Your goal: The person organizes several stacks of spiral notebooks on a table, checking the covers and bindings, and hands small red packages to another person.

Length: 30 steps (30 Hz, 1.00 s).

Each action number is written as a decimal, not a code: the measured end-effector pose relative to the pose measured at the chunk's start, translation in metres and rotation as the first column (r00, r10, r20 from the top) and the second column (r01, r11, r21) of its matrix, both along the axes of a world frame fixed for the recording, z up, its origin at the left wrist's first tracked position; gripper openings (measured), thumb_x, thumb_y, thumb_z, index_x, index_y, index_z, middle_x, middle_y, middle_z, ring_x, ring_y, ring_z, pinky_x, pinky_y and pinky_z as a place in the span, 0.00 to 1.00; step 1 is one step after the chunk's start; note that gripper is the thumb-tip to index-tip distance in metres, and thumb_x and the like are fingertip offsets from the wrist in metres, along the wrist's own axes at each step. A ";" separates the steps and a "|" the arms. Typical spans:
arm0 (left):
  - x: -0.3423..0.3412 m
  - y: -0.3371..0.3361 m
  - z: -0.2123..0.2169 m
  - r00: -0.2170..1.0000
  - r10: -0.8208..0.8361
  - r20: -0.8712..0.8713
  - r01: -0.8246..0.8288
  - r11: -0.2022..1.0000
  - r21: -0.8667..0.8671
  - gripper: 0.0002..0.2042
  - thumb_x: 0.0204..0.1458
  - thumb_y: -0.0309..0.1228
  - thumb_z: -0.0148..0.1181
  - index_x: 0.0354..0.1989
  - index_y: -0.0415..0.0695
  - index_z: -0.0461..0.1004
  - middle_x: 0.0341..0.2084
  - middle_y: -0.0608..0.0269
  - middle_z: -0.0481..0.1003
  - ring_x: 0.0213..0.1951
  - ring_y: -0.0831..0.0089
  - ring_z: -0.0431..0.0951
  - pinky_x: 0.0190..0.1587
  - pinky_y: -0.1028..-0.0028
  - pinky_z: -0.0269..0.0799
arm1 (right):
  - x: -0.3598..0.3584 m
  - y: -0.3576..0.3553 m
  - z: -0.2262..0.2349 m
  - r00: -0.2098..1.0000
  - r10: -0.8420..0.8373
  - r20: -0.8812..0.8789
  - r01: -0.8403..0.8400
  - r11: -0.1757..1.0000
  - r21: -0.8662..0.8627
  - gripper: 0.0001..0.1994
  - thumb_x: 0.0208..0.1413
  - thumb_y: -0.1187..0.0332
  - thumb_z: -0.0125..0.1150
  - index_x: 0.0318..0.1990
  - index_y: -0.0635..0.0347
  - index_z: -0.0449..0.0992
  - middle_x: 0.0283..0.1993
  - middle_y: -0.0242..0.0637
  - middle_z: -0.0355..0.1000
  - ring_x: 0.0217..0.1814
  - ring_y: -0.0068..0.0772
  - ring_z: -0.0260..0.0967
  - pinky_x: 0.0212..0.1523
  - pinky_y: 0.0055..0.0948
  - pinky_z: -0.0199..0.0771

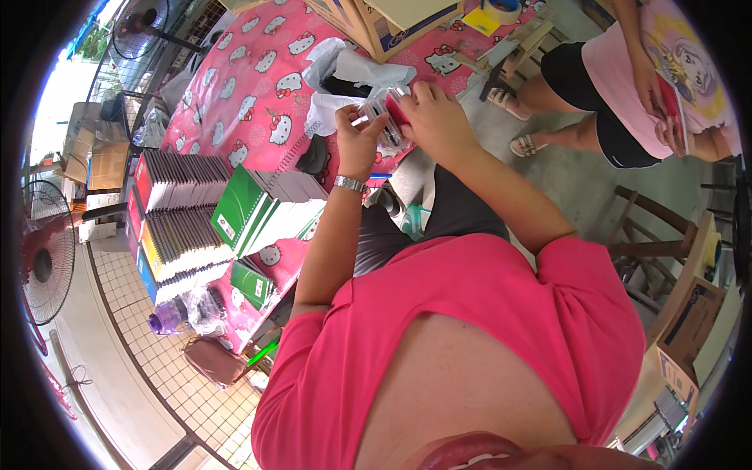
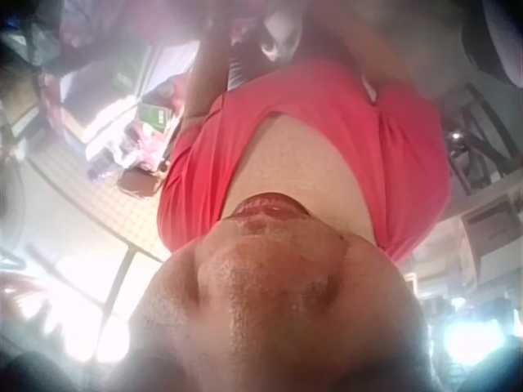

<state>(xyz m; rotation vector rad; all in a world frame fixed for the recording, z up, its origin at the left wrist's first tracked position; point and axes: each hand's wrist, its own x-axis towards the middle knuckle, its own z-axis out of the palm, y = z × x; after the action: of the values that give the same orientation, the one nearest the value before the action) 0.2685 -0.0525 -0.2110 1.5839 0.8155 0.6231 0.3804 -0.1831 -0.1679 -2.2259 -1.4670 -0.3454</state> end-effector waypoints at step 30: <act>0.011 0.001 -0.005 0.999 0.021 0.029 -0.022 0.999 0.043 0.26 0.46 0.34 0.72 0.46 0.38 0.63 0.38 0.55 0.72 0.35 0.67 0.79 0.34 0.70 0.75 | 0.019 -0.006 -0.009 0.896 -0.021 -0.444 0.037 0.999 0.028 0.06 0.48 0.65 0.64 0.31 0.55 0.77 0.36 0.36 0.71 0.39 0.43 0.73 0.40 0.41 0.74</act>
<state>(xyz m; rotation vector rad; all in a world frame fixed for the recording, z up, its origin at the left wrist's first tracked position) 0.2791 -0.0511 -0.2160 1.6035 0.8031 0.6815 0.3997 -0.1889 -0.1767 -2.1160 -1.1701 0.1271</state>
